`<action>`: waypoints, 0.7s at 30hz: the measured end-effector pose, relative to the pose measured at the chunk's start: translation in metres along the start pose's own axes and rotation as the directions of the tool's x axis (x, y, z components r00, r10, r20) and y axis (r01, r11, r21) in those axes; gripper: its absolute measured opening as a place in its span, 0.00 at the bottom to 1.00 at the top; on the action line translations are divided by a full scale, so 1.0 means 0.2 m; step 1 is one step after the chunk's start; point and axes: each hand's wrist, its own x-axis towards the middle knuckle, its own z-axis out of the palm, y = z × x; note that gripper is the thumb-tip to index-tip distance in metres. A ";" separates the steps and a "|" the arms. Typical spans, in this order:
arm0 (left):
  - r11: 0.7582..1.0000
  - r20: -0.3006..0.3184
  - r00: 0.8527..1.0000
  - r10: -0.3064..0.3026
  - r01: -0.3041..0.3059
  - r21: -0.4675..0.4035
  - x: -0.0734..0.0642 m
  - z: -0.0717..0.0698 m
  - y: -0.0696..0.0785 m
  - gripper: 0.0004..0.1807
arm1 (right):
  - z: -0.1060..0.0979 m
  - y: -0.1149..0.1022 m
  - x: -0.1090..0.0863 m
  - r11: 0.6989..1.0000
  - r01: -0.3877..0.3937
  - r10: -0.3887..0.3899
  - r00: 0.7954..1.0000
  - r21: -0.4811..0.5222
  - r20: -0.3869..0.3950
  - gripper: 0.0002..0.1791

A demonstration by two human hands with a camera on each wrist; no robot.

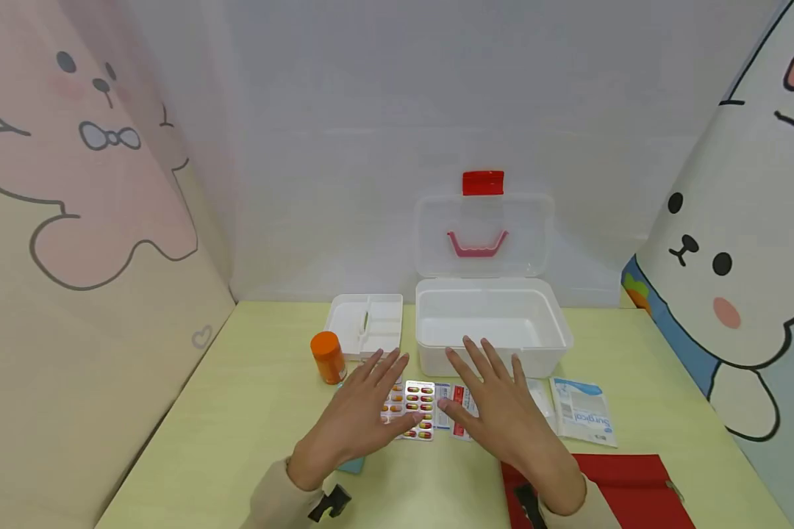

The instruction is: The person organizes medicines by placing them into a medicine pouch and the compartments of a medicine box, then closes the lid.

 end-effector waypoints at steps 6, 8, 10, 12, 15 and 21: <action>0.981 -0.053 0.997 -0.054 0.043 -0.189 0.03 0.03 0.03 0.48 | -0.05 0.06 -0.04 1.000 -0.015 0.015 1.000 0.017 0.014 0.43; 0.960 -0.066 0.995 -0.080 0.059 -0.275 0.02 0.04 0.04 0.48 | -0.06 0.09 -0.05 1.000 -0.019 0.019 1.000 0.008 0.010 0.43; 0.937 -0.066 0.994 -0.090 0.062 -0.344 0.02 0.06 0.06 0.47 | -0.08 0.11 -0.06 1.000 -0.016 0.016 1.000 -0.006 -0.001 0.44; 0.917 -0.058 0.994 -0.090 0.060 -0.395 0.02 0.08 0.09 0.47 | -0.10 0.14 -0.08 1.000 -0.015 0.015 1.000 -0.017 -0.012 0.43; 0.914 -0.046 0.997 -0.061 0.038 -0.405 0.03 0.11 0.15 0.46 | -0.13 0.19 -0.13 0.999 -0.027 0.027 0.999 -0.036 -0.024 0.44; 0.938 -0.013 1.000 -0.025 0.019 -0.346 0.04 0.20 0.27 0.42 | -0.18 0.29 -0.21 0.992 -0.094 0.092 0.995 -0.080 -0.035 0.45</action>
